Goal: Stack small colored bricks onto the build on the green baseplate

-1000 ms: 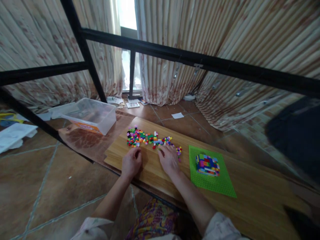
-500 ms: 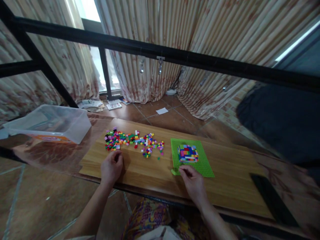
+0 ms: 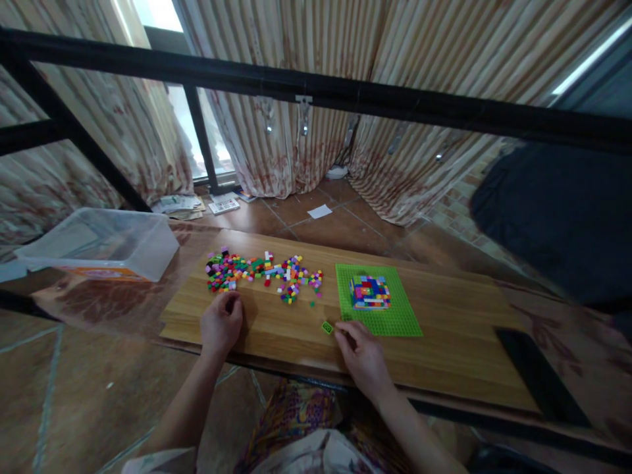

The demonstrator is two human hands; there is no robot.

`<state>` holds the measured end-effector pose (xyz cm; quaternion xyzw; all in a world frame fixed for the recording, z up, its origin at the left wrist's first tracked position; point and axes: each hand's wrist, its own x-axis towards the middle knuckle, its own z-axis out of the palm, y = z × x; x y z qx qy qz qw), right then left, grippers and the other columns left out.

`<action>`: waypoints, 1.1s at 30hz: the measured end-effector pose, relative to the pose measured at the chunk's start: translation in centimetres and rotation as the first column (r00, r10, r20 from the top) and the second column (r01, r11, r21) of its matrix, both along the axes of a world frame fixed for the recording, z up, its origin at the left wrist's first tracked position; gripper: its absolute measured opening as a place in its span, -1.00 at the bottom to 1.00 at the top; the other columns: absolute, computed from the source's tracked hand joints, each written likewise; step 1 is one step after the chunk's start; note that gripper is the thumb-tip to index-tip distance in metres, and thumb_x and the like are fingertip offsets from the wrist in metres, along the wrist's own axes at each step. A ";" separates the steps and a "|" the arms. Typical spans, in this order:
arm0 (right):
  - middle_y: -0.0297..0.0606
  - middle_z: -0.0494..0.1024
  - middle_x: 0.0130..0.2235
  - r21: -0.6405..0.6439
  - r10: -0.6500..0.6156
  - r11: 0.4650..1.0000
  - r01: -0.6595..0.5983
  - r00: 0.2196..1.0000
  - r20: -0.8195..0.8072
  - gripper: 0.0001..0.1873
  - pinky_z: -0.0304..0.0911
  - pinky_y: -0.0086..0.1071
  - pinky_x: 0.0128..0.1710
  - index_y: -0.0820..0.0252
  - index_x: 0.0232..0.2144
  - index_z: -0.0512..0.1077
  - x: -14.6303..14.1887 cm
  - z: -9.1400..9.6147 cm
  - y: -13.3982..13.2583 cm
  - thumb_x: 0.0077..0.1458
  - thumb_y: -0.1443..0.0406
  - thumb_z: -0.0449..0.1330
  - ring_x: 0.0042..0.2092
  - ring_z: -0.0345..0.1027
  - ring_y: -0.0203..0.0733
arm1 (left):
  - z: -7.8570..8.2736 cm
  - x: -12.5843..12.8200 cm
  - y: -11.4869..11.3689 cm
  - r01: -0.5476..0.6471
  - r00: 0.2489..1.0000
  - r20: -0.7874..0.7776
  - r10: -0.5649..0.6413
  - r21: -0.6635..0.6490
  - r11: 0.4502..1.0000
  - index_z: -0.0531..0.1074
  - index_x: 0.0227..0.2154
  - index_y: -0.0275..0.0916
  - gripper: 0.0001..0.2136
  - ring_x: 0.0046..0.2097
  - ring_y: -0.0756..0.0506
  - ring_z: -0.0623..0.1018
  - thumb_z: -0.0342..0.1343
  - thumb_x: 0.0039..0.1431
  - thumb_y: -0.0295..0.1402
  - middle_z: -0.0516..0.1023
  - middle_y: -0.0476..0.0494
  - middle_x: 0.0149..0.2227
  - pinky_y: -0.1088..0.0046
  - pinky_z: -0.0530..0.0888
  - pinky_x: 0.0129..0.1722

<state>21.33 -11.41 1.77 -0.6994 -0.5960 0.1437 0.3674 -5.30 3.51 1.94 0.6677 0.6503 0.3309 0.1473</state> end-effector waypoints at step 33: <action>-0.30 0.56 -0.30 0.104 0.010 0.995 -0.006 0.999 -0.037 -0.86 0.27 -0.37 -0.15 0.12 -0.27 0.49 -3.4 2.0 4.1 0.19 0.37 0.13 -0.21 0.40 -0.22 | 0.0 -0.3 0.2 -0.020 0.999 -0.052 0.017 -0.057 0.998 0.52 -0.26 -0.23 -0.76 -0.37 -0.08 0.52 0.00 0.15 -0.26 0.59 -0.13 -0.31 0.46 0.37 -0.35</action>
